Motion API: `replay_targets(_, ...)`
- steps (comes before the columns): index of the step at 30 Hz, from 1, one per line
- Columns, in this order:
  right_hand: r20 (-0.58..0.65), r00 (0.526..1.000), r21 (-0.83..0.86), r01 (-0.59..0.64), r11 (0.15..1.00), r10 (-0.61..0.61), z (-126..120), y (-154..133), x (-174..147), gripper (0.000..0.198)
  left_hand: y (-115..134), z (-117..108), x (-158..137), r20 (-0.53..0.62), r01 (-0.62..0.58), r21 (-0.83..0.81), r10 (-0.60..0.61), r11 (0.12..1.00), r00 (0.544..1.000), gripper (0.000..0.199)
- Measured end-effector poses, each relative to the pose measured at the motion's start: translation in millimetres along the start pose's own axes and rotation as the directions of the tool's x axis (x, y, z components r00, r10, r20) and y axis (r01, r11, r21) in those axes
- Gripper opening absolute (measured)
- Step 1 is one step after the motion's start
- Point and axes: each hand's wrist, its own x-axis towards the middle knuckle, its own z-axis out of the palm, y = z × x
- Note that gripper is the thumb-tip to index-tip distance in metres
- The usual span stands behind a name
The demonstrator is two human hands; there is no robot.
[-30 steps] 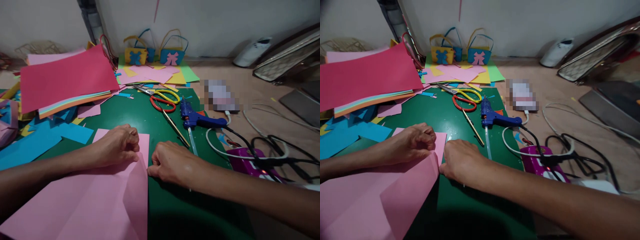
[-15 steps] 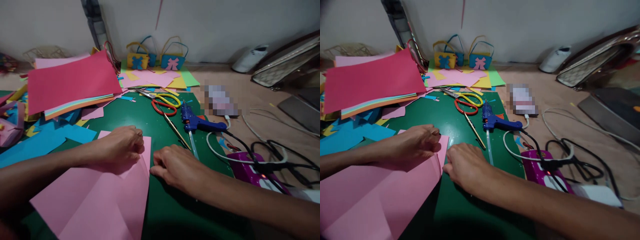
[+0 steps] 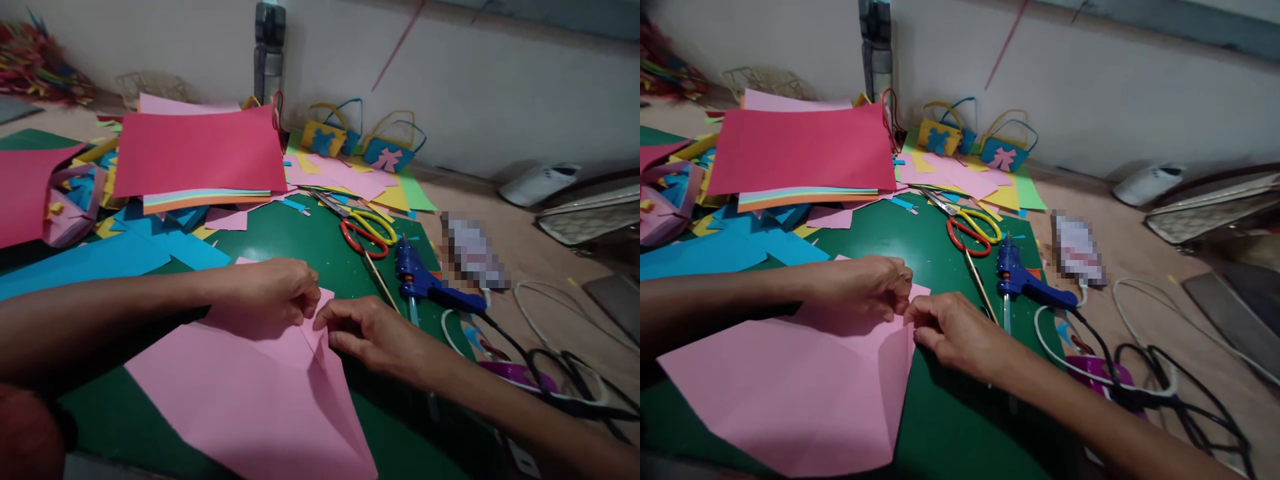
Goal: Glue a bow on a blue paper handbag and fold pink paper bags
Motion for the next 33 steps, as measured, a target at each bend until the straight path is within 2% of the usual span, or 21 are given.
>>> replay_targets(5,0.019,0.999,0.022,-0.031,0.999,0.03,-2,0,3,0.016,-8,-8,1,0.039,-0.086,-0.022,0.086,0.996,0.995,0.025)
replay_targets(8,0.036,0.998,0.022,-0.044,0.999,0.043,-2,1,4,0.016,-8,-8,1,0.045,-0.104,-0.045,0.106,0.994,0.993,0.02)
replay_targets(12,0.038,0.998,0.043,-0.056,0.998,0.054,-1,0,2,0.018,-6,-3,0,-0.003,-0.057,-0.046,0.057,0.997,0.998,0.004)
replay_targets(22,0.047,0.997,0.099,-0.062,0.993,0.057,0,-1,1,0.016,4,10,-2,-0.113,0.061,-0.013,-0.062,0.998,0.992,0.003)
replay_targets(33,0.022,0.998,0.084,-0.053,0.995,0.051,3,1,1,0.015,10,22,3,-0.221,0.112,0.138,-0.079,0.984,0.972,0.025)
